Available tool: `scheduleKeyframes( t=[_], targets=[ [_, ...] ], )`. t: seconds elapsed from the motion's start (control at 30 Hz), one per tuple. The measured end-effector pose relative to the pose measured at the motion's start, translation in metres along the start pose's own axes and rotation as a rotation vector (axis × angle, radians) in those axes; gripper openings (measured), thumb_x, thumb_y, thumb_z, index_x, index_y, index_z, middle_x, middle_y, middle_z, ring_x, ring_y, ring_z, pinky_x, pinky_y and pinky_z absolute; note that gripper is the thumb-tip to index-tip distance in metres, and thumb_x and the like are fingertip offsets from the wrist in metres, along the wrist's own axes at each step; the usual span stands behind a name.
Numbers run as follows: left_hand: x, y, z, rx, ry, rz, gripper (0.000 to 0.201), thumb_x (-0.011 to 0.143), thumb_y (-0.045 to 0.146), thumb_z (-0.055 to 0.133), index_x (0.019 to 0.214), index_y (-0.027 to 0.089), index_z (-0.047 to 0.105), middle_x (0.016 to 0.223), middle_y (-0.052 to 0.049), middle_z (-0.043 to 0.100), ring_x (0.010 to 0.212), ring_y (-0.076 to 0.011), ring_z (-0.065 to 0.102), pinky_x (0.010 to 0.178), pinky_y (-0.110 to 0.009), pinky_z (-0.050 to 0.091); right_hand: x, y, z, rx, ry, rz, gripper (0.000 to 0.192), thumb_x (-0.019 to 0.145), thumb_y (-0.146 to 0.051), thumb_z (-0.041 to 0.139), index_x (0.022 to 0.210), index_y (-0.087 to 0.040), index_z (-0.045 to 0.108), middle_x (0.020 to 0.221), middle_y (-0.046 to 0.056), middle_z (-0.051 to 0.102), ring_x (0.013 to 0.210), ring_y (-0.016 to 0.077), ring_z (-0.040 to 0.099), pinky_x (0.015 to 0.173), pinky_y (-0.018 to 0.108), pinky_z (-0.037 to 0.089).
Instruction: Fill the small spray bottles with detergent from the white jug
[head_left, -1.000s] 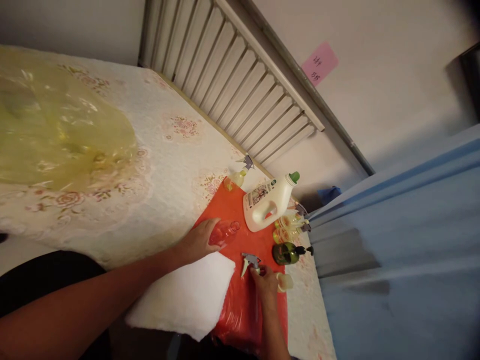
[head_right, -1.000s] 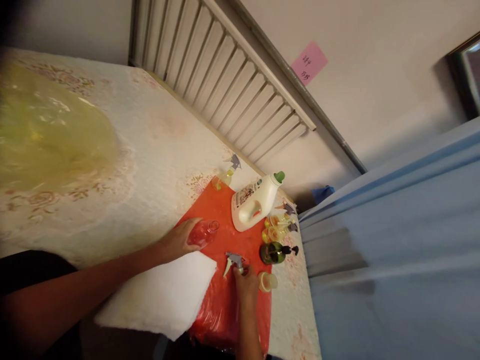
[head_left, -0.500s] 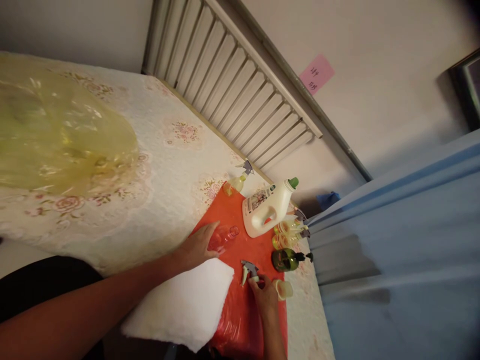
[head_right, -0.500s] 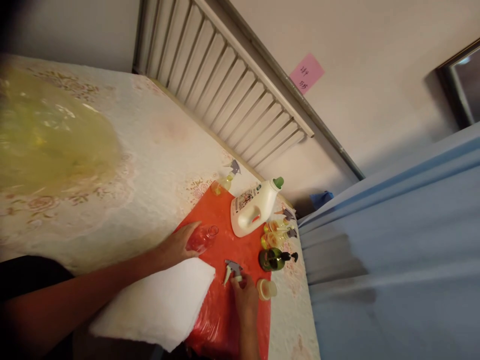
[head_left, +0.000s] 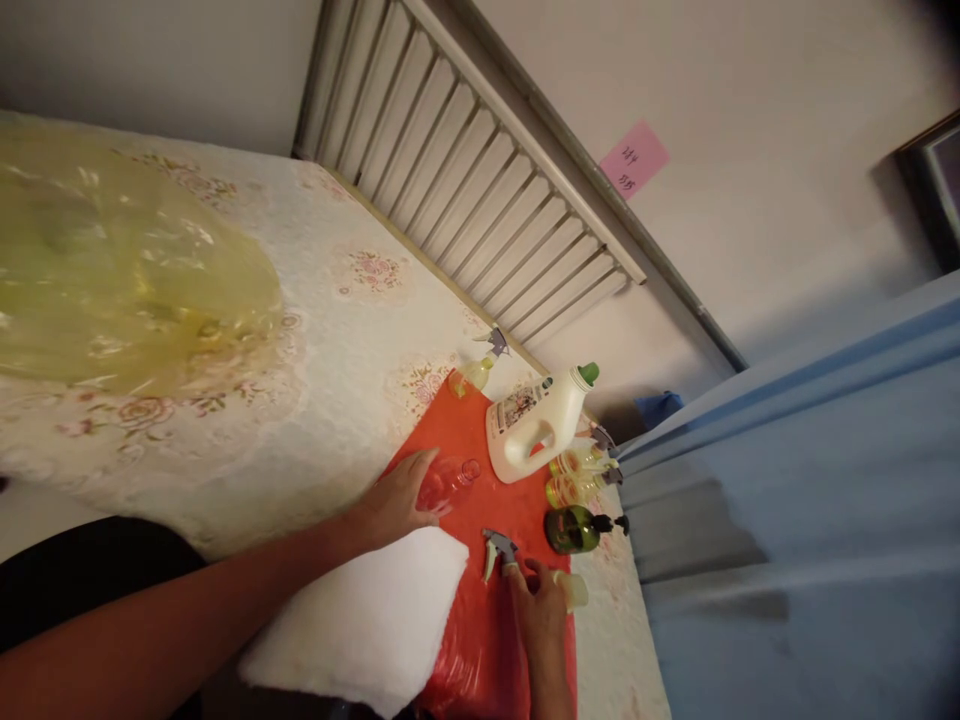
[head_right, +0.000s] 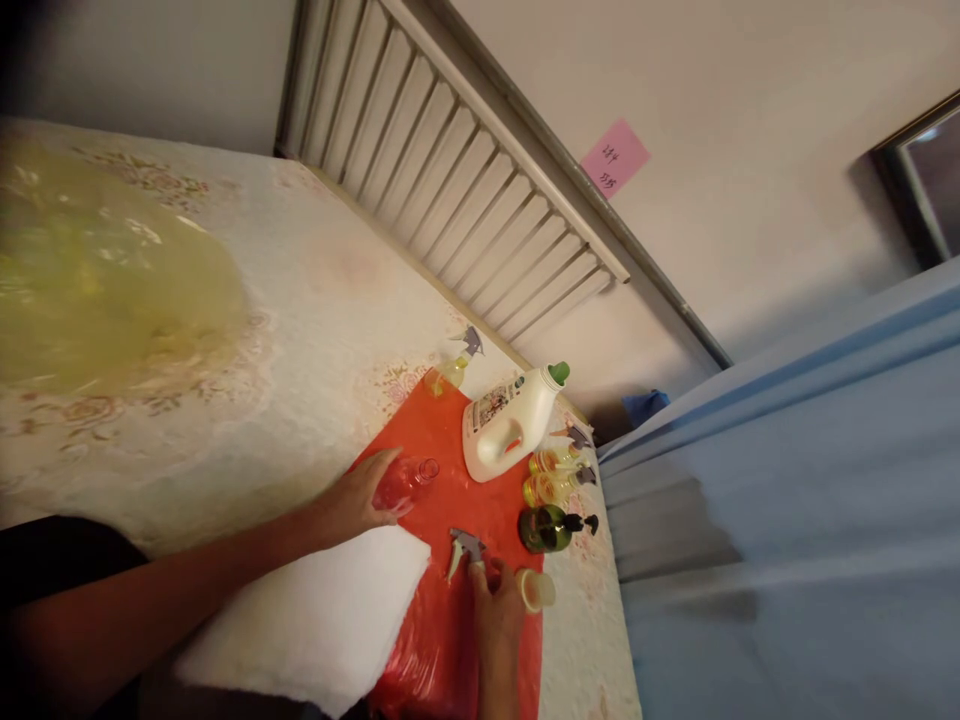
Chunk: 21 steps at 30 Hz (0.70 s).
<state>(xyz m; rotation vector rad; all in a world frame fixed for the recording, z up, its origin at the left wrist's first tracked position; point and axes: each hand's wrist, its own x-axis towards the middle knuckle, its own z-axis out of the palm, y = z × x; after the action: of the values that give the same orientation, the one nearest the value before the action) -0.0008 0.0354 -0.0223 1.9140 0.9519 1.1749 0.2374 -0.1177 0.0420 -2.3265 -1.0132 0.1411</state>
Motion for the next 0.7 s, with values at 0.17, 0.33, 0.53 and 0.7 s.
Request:
scheduleKeyframes(
  t=[0.17,0.33,0.53,0.7],
  targets=[
    [0.001,0.006,-0.002,0.046,0.032,0.045,0.076,0.078,0.037,0.075,0.142,0.017,0.039,0.138,-0.018,0.055,0.129,-0.0311,0.055,0.110,-0.050,0.047,-0.008,-0.010,0.000,0.052,-0.018,-0.001,0.043,0.074,-0.050,0.064,0.096,-0.014,0.073,0.066,0.005,0.070,0.062,0.0245,0.066,0.058,0.032,0.049],
    [0.001,0.008,-0.002,0.065,0.053,0.085,0.071,0.080,0.036,0.073,0.140,0.018,0.039,0.136,-0.017,0.055,0.129,-0.0314,0.055,0.110,-0.051,0.047,-0.020,-0.021,0.006,0.109,-0.134,-0.084,0.033,0.076,-0.042,0.063,0.096,-0.018,0.073,0.072,0.003,0.072,0.067,0.0226,0.066,0.064,0.031,0.050],
    [0.001,0.009,-0.002,0.062,0.051,0.063,0.069,0.079,0.033,0.073,0.139,0.018,0.041,0.135,-0.016,0.055,0.129,-0.0315,0.053,0.111,-0.050,0.045,-0.038,-0.043,0.017,0.155,-0.242,-0.229,0.027,0.080,-0.036,0.062,0.099,-0.019,0.073,0.075,0.001,0.070,0.069,0.0203,0.064,0.067,0.029,0.050],
    [0.001,0.011,-0.004,0.025,0.023,0.019,0.069,0.078,0.031,0.074,0.138,0.019,0.044,0.133,-0.014,0.057,0.126,-0.0309,0.054,0.110,-0.050,0.045,-0.053,-0.058,0.024,0.157,-0.305,-0.331,0.025,0.083,-0.028,0.060,0.103,-0.019,0.072,0.079,0.002,0.070,0.072,0.0194,0.064,0.067,0.027,0.049]
  ],
)
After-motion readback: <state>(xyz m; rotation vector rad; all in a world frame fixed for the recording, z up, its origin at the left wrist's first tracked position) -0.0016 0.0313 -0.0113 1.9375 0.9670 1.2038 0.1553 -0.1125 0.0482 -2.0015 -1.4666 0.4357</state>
